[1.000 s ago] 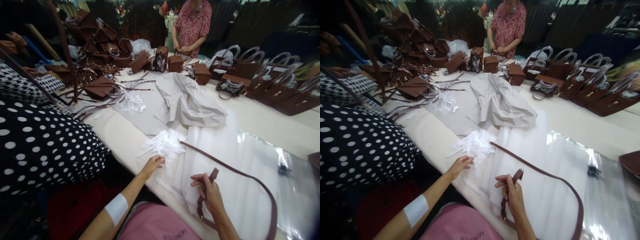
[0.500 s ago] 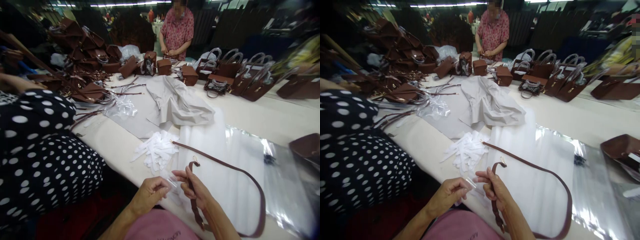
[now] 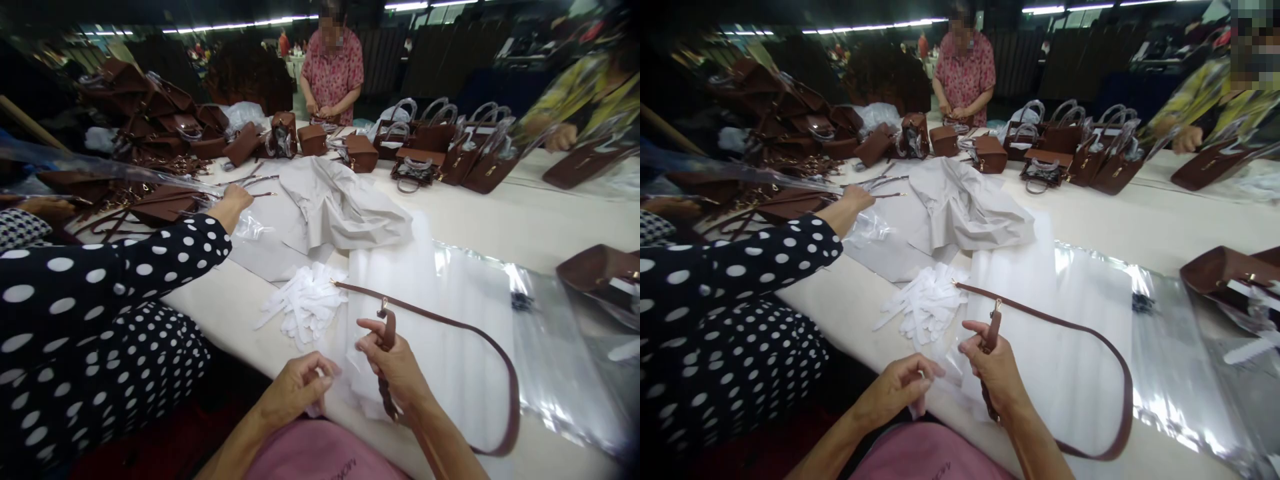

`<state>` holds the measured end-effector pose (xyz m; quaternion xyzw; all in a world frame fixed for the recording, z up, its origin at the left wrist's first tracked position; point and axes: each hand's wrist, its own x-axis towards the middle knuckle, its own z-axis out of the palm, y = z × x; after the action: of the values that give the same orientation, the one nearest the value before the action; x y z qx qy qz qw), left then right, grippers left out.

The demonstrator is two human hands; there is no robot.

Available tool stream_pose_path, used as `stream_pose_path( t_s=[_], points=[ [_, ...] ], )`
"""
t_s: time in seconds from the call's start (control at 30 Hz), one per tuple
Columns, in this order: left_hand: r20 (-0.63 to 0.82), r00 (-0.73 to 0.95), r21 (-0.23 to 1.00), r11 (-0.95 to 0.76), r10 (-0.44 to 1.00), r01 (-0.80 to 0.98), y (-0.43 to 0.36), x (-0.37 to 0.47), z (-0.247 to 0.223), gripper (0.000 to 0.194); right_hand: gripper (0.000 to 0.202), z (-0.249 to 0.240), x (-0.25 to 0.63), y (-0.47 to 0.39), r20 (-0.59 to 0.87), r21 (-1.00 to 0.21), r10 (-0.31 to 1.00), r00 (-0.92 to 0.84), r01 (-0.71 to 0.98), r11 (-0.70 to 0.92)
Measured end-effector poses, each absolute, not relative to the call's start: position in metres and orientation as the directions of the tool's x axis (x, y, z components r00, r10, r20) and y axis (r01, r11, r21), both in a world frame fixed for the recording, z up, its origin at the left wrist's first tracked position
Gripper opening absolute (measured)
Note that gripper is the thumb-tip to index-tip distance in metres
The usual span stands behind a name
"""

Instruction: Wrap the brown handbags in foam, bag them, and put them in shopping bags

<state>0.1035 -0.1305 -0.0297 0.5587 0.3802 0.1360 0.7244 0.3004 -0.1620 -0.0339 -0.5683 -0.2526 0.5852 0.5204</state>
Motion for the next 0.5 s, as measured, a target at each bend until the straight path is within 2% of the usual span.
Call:
stream_pose_path(
  t_s=[0.13,0.23,0.3,0.4,0.5],
  points=[
    [-0.356,0.63,0.913,0.4,0.69,0.079,-0.126,0.131,-0.028,0.04,0.041,-0.028,0.289,-0.165,-0.313,-0.944,0.91,0.27,-0.19,-0.269],
    [-0.369,0.539,0.923,0.367,0.757,0.117,-0.125,0.148,-0.022,0.03,0.047,-0.023,0.288,-0.168,-0.294,-0.95,0.912,0.288,-0.192,-0.246],
    [-0.341,0.49,0.94,0.292,0.802,0.177,-0.125,0.152,-0.018,0.029,0.048,-0.02,0.293,-0.17,-0.336,-0.932,0.914,0.227,-0.223,-0.287],
    [-0.239,0.528,0.962,0.122,0.815,0.246,-0.125,0.148,-0.015,0.03,0.037,-0.016,0.304,-0.172,-0.427,-0.893,0.902,0.061,-0.189,-0.41],
    [-0.229,0.598,0.952,0.048,0.768,0.303,-0.125,0.142,-0.016,0.032,0.034,-0.017,0.31,-0.174,-0.403,-0.91,0.915,0.014,-0.118,-0.398]
  ],
)
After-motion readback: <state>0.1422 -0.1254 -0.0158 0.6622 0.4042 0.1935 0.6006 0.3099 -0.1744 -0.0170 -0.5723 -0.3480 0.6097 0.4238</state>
